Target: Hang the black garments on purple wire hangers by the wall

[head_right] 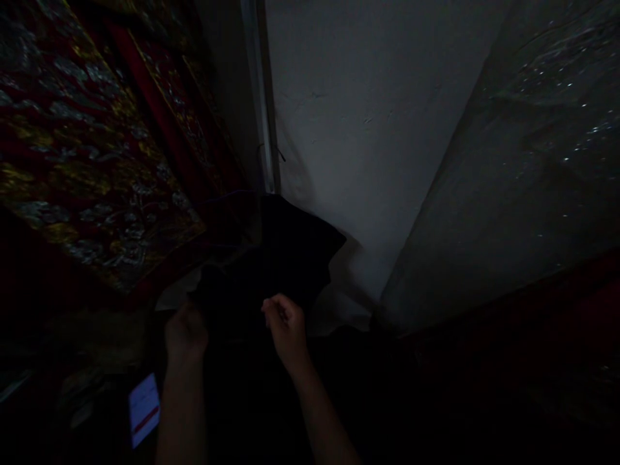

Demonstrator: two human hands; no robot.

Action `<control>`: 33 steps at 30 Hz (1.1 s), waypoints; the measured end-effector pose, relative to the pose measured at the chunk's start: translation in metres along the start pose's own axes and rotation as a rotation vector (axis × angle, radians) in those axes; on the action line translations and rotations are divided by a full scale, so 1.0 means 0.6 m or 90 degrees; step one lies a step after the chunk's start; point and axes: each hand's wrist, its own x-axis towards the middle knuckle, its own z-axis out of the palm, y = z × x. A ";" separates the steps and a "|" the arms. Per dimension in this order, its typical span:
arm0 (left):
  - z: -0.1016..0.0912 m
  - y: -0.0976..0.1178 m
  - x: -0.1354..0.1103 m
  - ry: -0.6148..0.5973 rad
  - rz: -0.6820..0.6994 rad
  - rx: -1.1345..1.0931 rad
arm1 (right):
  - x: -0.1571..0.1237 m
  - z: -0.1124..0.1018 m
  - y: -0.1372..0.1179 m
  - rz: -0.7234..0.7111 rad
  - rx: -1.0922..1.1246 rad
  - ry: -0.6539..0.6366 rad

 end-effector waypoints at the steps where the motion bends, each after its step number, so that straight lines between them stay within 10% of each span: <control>1: 0.004 -0.013 -0.008 -0.006 -0.033 -0.005 | 0.004 -0.008 0.007 0.005 -0.003 0.037; 7: 0.071 -0.028 -0.076 -0.112 0.005 -0.019 | 0.016 -0.044 0.021 0.003 0.025 0.163; 12: 0.108 -0.042 -0.151 -0.333 0.190 0.277 | -0.021 -0.013 -0.021 -0.065 0.060 -0.061; 17: 0.109 -0.037 -0.162 -0.387 0.291 0.411 | -0.011 -0.030 -0.071 -0.064 -0.060 -0.133; 23: 0.044 -0.045 -0.126 -0.668 0.057 0.667 | 0.071 -0.100 -0.159 -0.106 -0.237 -0.455; 28: 0.018 -0.036 -0.087 -0.707 0.049 0.821 | 0.192 -0.103 -0.151 -0.327 -0.251 -0.170; 33: 0.007 0.014 -0.041 -0.607 0.105 0.870 | 0.266 -0.093 -0.071 -0.214 -0.236 -0.069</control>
